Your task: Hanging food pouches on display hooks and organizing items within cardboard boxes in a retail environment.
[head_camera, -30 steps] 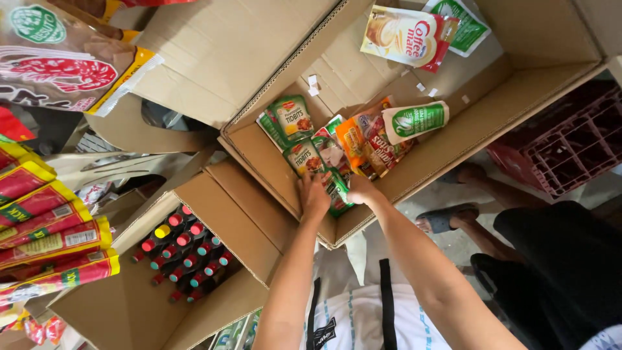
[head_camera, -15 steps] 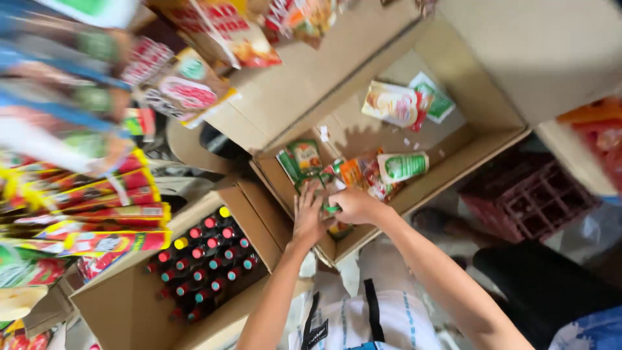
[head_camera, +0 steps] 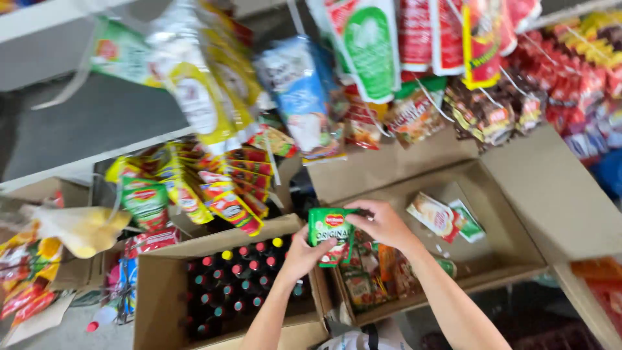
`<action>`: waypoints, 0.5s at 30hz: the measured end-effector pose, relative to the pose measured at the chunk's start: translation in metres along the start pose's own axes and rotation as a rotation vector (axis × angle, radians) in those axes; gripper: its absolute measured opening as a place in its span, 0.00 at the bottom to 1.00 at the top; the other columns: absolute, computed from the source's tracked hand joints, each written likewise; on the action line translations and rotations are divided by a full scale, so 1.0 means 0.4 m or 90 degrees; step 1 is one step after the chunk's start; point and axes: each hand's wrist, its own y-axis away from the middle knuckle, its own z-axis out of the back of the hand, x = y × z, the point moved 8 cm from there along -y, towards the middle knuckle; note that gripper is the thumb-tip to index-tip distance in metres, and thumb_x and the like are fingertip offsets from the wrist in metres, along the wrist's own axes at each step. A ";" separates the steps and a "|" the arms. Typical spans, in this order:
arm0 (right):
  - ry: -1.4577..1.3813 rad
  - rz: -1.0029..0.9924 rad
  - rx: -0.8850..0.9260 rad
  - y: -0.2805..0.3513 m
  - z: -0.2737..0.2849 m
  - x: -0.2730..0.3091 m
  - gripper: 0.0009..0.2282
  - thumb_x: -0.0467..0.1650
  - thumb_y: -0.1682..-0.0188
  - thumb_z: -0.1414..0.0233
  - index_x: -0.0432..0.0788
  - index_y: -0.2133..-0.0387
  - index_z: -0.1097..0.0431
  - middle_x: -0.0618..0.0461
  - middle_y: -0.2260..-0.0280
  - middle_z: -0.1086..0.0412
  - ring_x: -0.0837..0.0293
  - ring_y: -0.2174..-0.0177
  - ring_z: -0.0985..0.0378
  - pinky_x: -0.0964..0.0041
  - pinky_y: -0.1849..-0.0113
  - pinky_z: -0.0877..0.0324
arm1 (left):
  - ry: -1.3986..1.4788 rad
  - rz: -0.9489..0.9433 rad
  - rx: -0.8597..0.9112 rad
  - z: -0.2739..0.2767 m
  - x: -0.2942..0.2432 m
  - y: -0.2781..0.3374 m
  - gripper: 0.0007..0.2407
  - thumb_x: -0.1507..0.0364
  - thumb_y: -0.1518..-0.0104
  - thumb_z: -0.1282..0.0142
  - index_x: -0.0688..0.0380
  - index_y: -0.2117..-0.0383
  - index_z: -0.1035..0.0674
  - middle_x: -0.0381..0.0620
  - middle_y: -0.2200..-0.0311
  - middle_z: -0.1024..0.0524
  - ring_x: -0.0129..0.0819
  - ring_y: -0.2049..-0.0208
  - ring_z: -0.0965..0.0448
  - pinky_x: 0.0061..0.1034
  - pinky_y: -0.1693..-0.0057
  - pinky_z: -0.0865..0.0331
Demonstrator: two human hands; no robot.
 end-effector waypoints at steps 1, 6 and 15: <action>0.007 0.013 0.009 -0.021 -0.020 0.014 0.12 0.31 0.53 0.40 0.39 0.57 0.22 0.53 0.67 0.20 0.67 0.69 0.24 0.67 0.65 0.26 | 0.001 -0.013 -0.011 0.021 -0.067 0.018 0.16 0.75 0.46 0.33 0.62 0.52 0.21 0.41 0.60 0.16 0.24 0.61 0.18 0.25 0.52 0.22; -0.126 0.097 -0.008 -0.104 -0.102 0.204 0.10 0.27 0.53 0.40 0.35 0.59 0.22 0.55 0.65 0.20 0.69 0.67 0.23 0.72 0.64 0.28 | 0.001 -0.065 -0.086 0.129 -0.302 0.083 0.18 0.75 0.48 0.34 0.59 0.50 0.24 0.40 0.61 0.18 0.23 0.63 0.20 0.25 0.59 0.24; -0.137 0.294 -0.032 -0.218 -0.278 0.641 0.06 0.23 0.56 0.36 0.33 0.67 0.23 0.52 0.69 0.20 0.66 0.69 0.19 0.73 0.64 0.25 | -0.013 -0.331 -0.321 0.383 -0.608 0.154 0.08 0.73 0.42 0.36 0.65 0.62 0.16 0.40 0.69 0.17 0.20 0.68 0.21 0.17 0.59 0.26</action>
